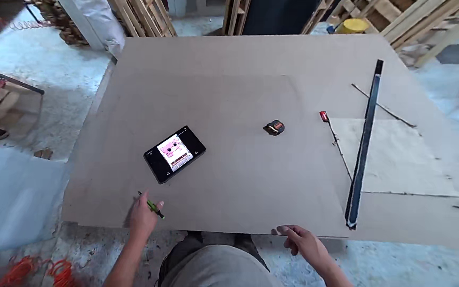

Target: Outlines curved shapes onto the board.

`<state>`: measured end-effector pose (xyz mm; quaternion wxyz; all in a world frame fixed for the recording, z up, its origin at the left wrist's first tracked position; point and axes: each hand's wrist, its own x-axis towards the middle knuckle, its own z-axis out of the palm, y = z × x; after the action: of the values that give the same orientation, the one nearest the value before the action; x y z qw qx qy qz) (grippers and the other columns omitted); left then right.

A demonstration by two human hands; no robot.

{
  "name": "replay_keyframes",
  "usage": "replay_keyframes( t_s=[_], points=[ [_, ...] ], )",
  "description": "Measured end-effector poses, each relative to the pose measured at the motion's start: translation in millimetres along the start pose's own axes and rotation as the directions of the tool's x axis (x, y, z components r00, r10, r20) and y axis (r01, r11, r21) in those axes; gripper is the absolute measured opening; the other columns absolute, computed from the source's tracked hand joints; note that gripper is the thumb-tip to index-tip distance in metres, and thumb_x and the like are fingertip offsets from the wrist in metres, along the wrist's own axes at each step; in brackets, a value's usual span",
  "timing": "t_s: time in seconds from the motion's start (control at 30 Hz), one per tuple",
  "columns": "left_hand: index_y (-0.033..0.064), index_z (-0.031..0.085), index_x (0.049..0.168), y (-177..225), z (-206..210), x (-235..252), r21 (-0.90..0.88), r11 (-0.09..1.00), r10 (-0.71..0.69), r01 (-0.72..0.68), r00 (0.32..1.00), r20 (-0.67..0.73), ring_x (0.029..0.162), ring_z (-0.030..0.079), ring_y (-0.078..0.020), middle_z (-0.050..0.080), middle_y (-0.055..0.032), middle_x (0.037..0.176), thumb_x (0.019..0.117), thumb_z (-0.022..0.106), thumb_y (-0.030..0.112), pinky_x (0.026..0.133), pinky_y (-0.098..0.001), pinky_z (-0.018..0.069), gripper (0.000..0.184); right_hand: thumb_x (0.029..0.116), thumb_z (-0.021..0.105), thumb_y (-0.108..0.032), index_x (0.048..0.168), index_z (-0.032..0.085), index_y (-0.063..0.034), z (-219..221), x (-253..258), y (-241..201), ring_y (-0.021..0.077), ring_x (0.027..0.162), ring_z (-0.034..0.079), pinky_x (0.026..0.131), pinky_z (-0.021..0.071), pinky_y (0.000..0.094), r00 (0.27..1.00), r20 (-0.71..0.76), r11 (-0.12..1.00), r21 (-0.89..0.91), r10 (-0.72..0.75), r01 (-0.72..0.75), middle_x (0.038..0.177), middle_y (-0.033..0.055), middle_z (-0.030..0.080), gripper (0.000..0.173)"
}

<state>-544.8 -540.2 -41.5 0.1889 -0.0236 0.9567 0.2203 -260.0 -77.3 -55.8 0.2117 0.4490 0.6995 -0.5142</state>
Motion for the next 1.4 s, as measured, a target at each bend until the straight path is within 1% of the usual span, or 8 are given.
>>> replay_keyframes(
  t_s=[0.17,0.27,0.53,0.73,0.93,1.17,1.27,1.4],
  points=[
    [0.0133,0.017,0.165,2,-5,82,0.211,0.97,0.102,-0.12,0.99,0.093,0.141,0.048,-0.0355,0.047,-0.0211,0.153,0.0749,0.085,0.06,0.119,-0.0526,0.0377,0.122,0.1068,0.055,-0.031,0.126,0.067,-0.0044,50,-53,47,0.0253,0.077,0.076,0.073,0.0643,0.0439,0.989,-0.066,0.976,0.182,0.129,-0.115,0.095,0.0123,0.077,0.035],
    [0.0107,0.017,0.164,13,2,109,0.208,0.958,0.192,-0.196,0.981,0.039,0.143,0.045,-0.0396,0.046,-0.0254,0.153,0.0682,0.091,0.054,0.12,-0.0543,0.0353,0.129,0.1065,0.056,-0.031,0.13,0.064,-0.0015,71,-89,71,0.0261,0.084,0.076,0.08,0.0641,0.0447,0.974,-0.077,0.939,0.293,0.212,-0.182,0.101,0.0144,0.076,0.038],
    [0.0176,0.029,0.161,53,-4,173,0.15,0.949,0.255,-0.277,0.955,0.148,0.114,0.065,-0.0468,0.063,-0.0245,0.133,0.0843,0.082,0.017,0.094,-0.0686,0.0521,0.094,0.105,0.058,-0.033,0.126,0.067,-0.0055,75,-123,99,0.0237,0.092,0.077,0.088,0.063,0.0432,0.929,-0.171,0.884,0.401,0.329,-0.239,0.104,0.0108,0.078,0.036],
    [0.0173,0.036,0.158,111,21,182,0.164,0.927,0.31,-0.336,0.936,0.165,0.112,0.067,-0.045,0.066,-0.0234,0.127,0.0879,0.078,0.017,0.094,-0.0671,0.0523,0.082,0.104,0.059,-0.034,0.124,0.069,-0.0098,43,-107,85,0.0201,0.092,0.077,0.086,0.0635,0.041,0.932,-0.233,0.905,0.388,0.278,-0.173,0.103,0.0068,0.078,0.033],
    [0.0184,0.04,0.157,146,61,163,0.09,0.948,0.301,-0.307,0.951,0.068,0.117,0.065,-0.0437,0.061,-0.0207,0.138,0.092,0.074,0.019,0.095,-0.0661,0.0525,0.073,0.1035,0.059,-0.035,0.124,0.07,-0.0111,-30,-43,54,0.0181,0.092,0.076,0.088,0.0633,0.0403,0.968,-0.227,0.963,0.267,0.104,-0.041,0.101,0.0046,0.078,0.034],
    [0.0179,0.035,0.16,130,93,70,0.121,0.986,0.114,-0.113,0.994,0.007,0.125,0.063,-0.0364,0.052,-0.0144,0.152,0.0936,0.072,0.026,0.099,-0.0592,0.0543,0.077,0.1053,0.054,-0.042,0.134,0.065,-0.0183,-135,88,-55,0.0218,0.1,0.072,0.093,0.0586,0.0519,0.954,-0.209,0.957,-0.242,-0.215,0.163,0.113,0.0057,0.074,0.039],
    [0.0177,0.033,0.161,109,106,18,0.155,0.988,0.02,-0.016,1.0,-0.025,0.119,0.066,-0.0371,0.055,-0.0152,0.149,0.0945,0.07,0.026,0.095,-0.0596,0.056,0.077,0.1041,0.059,-0.037,0.141,0.06,-0.0148,-154,145,-124,0.0281,0.111,0.069,0.095,0.0568,0.0557,0.877,-0.196,0.852,-0.399,-0.439,0.338,0.129,0.0111,0.067,0.043],
    [0.0116,0.037,0.159,99,111,-54,0.116,0.991,-0.063,0.068,0.997,-0.049,0.125,0.064,-0.0323,0.054,-0.014,0.151,0.0949,0.068,0.019,0.103,-0.0532,0.0536,0.072,0.0955,0.067,-0.042,0.15,0.049,-0.0091,-156,223,-202,0.0416,0.139,0.048,0.109,0.0453,0.0618,0.686,-0.14,0.589,-0.65,-0.714,0.48,0.161,0.0188,0.039,0.066]
  ],
)
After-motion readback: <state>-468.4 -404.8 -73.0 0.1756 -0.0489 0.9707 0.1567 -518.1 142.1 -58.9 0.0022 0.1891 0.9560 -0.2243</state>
